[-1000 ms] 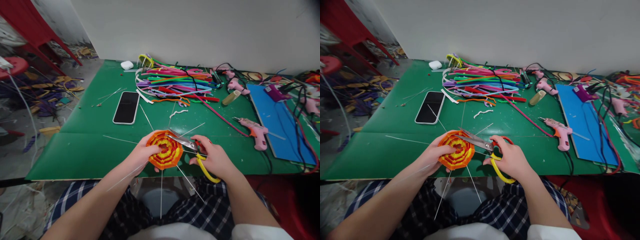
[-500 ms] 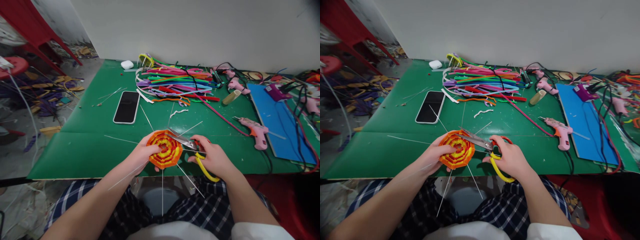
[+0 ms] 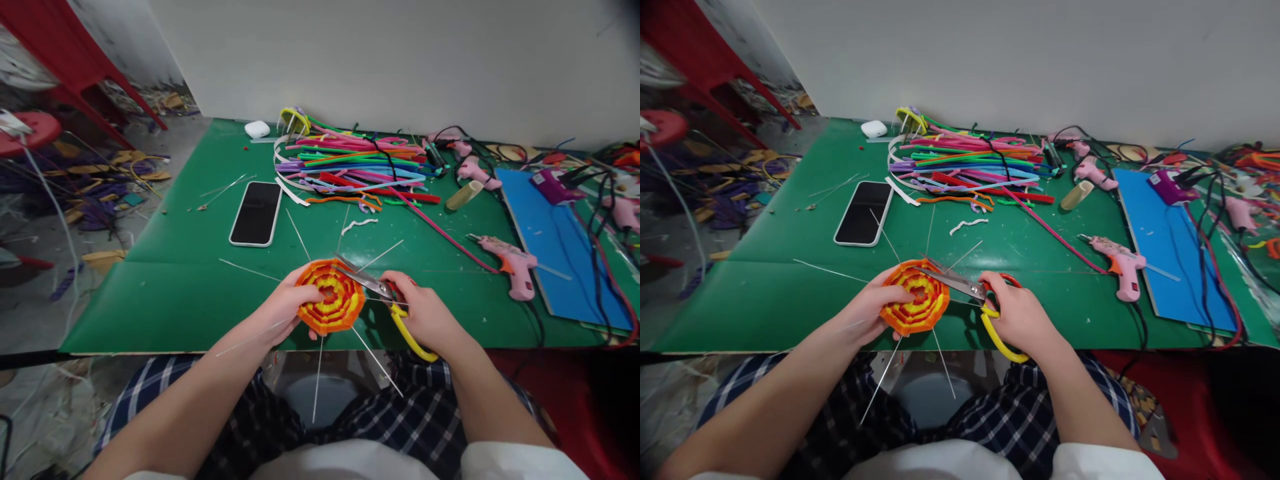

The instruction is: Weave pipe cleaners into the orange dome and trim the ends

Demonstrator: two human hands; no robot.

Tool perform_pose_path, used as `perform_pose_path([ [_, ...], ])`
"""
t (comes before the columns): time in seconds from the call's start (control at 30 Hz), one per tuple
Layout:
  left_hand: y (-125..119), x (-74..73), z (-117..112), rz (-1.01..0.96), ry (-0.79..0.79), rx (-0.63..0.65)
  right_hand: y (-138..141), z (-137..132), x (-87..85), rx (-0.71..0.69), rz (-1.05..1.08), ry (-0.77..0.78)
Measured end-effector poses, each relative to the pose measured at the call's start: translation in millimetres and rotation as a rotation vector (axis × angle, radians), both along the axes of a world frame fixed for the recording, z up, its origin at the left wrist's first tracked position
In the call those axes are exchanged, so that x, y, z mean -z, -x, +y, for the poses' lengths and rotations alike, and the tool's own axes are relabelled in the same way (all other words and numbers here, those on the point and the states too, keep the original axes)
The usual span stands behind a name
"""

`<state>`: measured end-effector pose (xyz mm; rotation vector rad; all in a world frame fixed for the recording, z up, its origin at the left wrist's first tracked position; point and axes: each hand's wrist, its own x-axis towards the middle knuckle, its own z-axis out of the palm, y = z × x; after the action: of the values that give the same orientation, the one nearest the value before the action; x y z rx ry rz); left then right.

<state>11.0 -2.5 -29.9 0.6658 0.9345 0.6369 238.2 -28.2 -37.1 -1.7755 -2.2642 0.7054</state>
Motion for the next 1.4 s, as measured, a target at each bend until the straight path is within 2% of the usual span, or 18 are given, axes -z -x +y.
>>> perform_pose_path([
  [0.37,6.3,1.0,3.4,-0.049,0.058,0.099,0.7,0.0,3.2,-0.037,0.028,0.019],
  [0.53,6.2,1.3,3.3,-0.057,0.081,0.093,0.5,-0.4,4.7,-0.037,0.032,0.007],
  [0.83,3.0,-0.1,1.6,-0.052,0.014,0.054,1.2,0.8,6.2,-0.028,0.031,0.000],
  [1.2,1.8,1.9,2.2,-0.016,-0.017,0.059,0.5,4.0,12.7,-0.027,-0.050,-0.131],
  [1.4,1.1,2.8,2.1,0.020,-0.024,0.037,0.2,4.2,11.2,-0.033,-0.062,-0.132],
])
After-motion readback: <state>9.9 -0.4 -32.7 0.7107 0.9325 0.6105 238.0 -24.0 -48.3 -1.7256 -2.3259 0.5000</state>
